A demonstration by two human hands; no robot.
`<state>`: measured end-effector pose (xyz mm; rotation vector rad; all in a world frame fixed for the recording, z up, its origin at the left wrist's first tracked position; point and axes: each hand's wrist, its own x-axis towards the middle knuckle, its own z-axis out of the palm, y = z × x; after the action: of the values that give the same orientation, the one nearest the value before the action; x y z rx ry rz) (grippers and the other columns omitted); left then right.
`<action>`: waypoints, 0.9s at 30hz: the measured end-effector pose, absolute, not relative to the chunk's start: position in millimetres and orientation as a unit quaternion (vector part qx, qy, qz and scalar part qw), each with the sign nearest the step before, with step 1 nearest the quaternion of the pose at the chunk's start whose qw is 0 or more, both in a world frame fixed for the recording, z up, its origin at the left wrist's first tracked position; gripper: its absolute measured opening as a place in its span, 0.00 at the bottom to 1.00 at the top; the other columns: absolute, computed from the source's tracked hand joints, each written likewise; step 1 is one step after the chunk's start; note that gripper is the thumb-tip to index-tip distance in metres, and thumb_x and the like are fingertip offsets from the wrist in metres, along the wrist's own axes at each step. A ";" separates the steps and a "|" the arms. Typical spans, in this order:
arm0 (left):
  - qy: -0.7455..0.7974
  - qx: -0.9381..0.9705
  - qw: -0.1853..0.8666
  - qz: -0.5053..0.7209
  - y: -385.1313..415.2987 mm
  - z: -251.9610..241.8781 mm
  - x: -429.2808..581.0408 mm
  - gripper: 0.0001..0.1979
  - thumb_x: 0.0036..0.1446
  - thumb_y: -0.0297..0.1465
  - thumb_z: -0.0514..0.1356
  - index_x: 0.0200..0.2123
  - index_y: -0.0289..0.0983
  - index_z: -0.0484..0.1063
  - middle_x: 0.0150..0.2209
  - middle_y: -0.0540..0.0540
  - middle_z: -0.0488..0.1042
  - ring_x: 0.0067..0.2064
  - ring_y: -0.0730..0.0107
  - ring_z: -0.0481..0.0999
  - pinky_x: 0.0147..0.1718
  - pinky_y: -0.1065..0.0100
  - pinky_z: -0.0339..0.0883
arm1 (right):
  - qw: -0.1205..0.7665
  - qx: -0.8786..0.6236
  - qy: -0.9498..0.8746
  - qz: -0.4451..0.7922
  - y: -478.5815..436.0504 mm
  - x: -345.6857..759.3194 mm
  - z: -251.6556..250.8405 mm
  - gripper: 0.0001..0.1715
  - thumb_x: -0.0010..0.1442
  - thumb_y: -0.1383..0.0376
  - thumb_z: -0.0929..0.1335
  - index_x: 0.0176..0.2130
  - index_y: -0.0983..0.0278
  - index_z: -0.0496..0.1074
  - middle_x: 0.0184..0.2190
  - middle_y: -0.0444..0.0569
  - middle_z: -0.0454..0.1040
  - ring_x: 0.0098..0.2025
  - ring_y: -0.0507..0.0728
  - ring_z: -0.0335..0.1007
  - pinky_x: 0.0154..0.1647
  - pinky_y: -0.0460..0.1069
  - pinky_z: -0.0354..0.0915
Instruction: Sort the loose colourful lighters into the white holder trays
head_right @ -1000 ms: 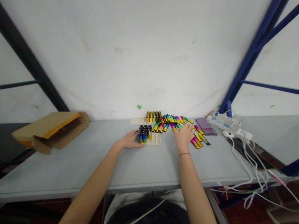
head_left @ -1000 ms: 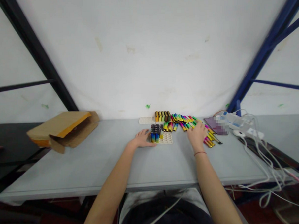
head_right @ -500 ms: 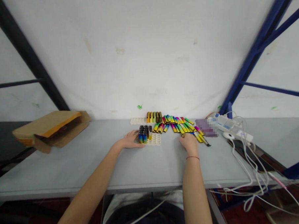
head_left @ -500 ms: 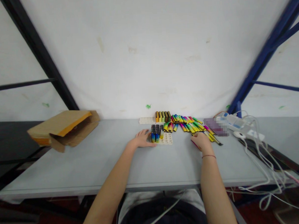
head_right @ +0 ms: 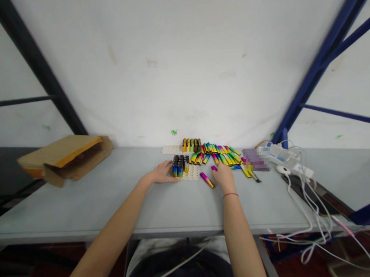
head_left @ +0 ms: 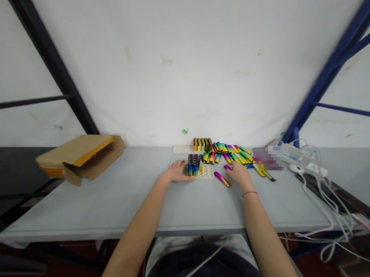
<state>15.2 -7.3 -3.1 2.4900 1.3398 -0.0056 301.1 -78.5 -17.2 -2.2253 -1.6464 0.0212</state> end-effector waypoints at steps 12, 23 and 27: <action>0.470 0.871 0.141 -0.015 -7.2 -2.7 15.7 0.51 0.47 0.61 0.57 0.66 0.37 0.51 0.68 0.35 0.46 0.68 0.45 0.44 0.64 0.52 0.44 | 0.282 -0.718 -0.631 0.082 -78.8 295.0 -7.4 0.10 0.58 0.67 0.62 0.38 0.65 0.72 0.30 0.51 0.74 0.31 0.57 0.68 0.32 0.48 0.60; 0.476 0.868 0.138 -0.030 -6.7 -2.6 15.5 0.51 0.48 0.60 0.57 0.67 0.37 0.48 0.69 0.36 0.43 0.69 0.46 0.42 0.64 0.51 0.42 | 0.294 -0.710 -0.640 0.023 -67.5 297.4 -24.2 0.12 0.60 0.65 0.62 0.43 0.68 0.68 0.35 0.58 0.75 0.36 0.61 0.70 0.37 0.51 0.61; 0.471 0.871 0.140 -0.026 -6.2 -2.7 15.3 0.50 0.49 0.60 0.57 0.67 0.37 0.49 0.69 0.37 0.44 0.69 0.46 0.41 0.64 0.50 0.41 | 0.444 -0.665 -0.598 0.050 -63.8 298.6 -18.6 0.16 0.64 0.59 0.58 0.42 0.66 0.68 0.37 0.58 0.74 0.37 0.61 0.69 0.40 0.53 0.63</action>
<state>15.3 -6.2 -2.7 2.5165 1.3598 -0.0761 298.6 -63.8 -18.6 -1.6493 -1.4832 0.1233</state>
